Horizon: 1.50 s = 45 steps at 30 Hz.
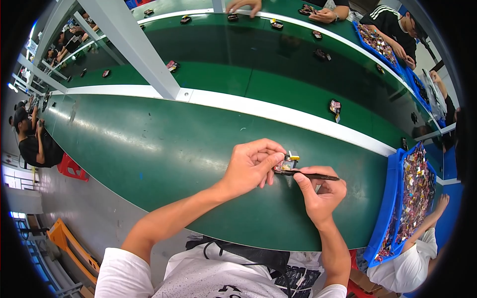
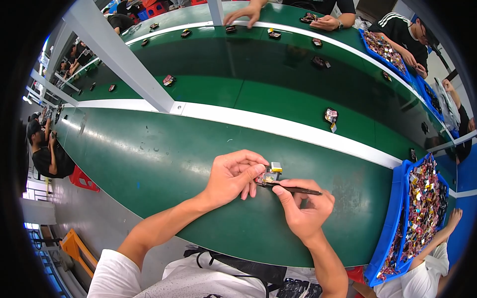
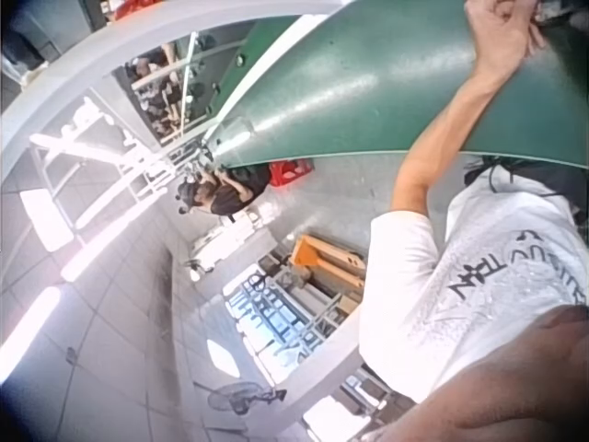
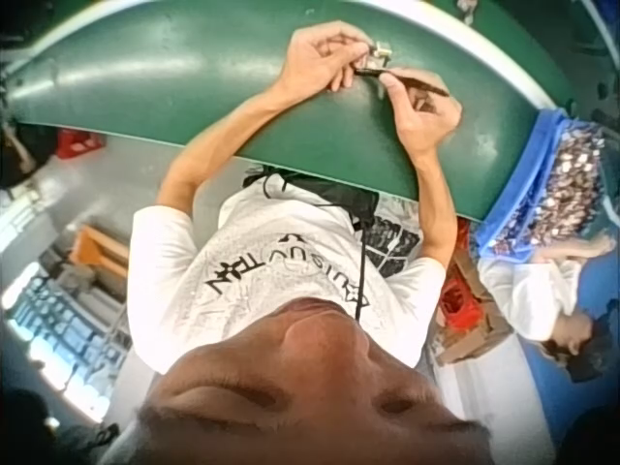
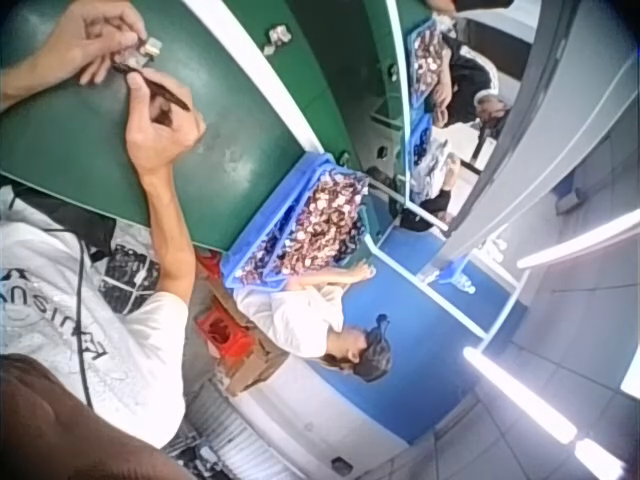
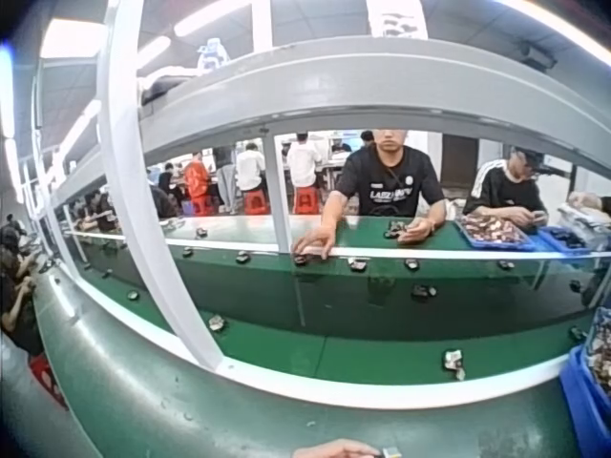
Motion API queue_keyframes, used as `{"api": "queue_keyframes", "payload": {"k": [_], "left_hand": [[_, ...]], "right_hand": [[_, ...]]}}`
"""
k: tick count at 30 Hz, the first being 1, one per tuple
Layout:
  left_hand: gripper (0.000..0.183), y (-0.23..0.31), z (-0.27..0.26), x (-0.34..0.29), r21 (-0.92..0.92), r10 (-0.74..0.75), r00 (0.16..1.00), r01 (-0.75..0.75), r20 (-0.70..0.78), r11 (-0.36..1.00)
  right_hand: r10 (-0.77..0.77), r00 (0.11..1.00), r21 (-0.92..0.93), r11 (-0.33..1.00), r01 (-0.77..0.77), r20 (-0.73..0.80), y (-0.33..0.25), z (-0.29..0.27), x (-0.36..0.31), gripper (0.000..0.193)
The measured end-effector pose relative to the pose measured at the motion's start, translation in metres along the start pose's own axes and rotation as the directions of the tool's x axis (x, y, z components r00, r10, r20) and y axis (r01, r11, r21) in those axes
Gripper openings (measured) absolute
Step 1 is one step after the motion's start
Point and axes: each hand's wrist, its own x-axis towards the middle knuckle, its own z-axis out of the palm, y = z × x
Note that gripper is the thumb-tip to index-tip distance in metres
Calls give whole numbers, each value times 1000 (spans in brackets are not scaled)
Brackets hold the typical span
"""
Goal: Assembling small components into black housings using tweezers on a factory assembly line.
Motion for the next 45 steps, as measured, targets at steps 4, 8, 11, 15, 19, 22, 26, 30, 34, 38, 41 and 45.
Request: {"api": "queue_keyframes", "payload": {"k": [4, 8, 11, 15, 19, 22, 26, 30, 34, 38, 41, 45], "left_hand": [[17, 0, -2, 1, -5, 11, 1000, -11, -13, 1000], [17, -1, -1, 1, -25, -4, 1000, 4, -8, 1000], [17, -1, 0, 1, -18, -1, 1000, 1, -10, 1000], [17, -1, -1, 1, -17, 3, 1000, -3, -5, 1000], [18, -1, -1, 1, -20, 1, 1000, -1, -5, 1000], [18, -2, -1, 1, -21, -4, 1000, 4, -3, 1000], [18, 0, 0, 2, -13, -48, 999, 48, -5, 999], [19, 2, -4, 5, -27, -84, 996, 84, 18, 996], [21, 1, -3, 5, 59, -83, 994, 80, 64, 995], [24, 5, 1, 3, 159, -114, 993, 112, 2, 981], [23, 4, 2, 2, 192, -92, 996, 93, -14, 977], [23, 0, 2, 3, 231, -82, 996, 86, -25, 969]], "right_hand": [[1, 999, 38, 999, 0, -36, -2, 3, 1, 11], [-110, 994, -16, 994, 110, 19, -1, 3, 2, 13], [-177, 983, -36, 983, 179, 51, -2, 3, 2, 15], [-220, 974, -55, 973, 224, 60, -1, 2, 3, 16], [-223, 973, -51, 973, 227, 66, -2, 2, 3, 15], [-237, 968, -32, 970, 240, 77, -2, 3, 4, 15], [-230, 969, -75, 969, 237, 90, -4, 1, 3, 13], [-300, 948, -152, 937, 314, 110, -5, 2, 3, 12], [-348, 930, -190, 911, 366, 120, -4, 3, 2, 14], [-403, 902, -224, 875, 429, 154, -1, 5, 1, 19], [-420, 890, -239, 859, 453, 176, 0, 6, 1, 20], [-440, 882, -237, 850, 470, 170, 3, 7, 1, 20]]}}
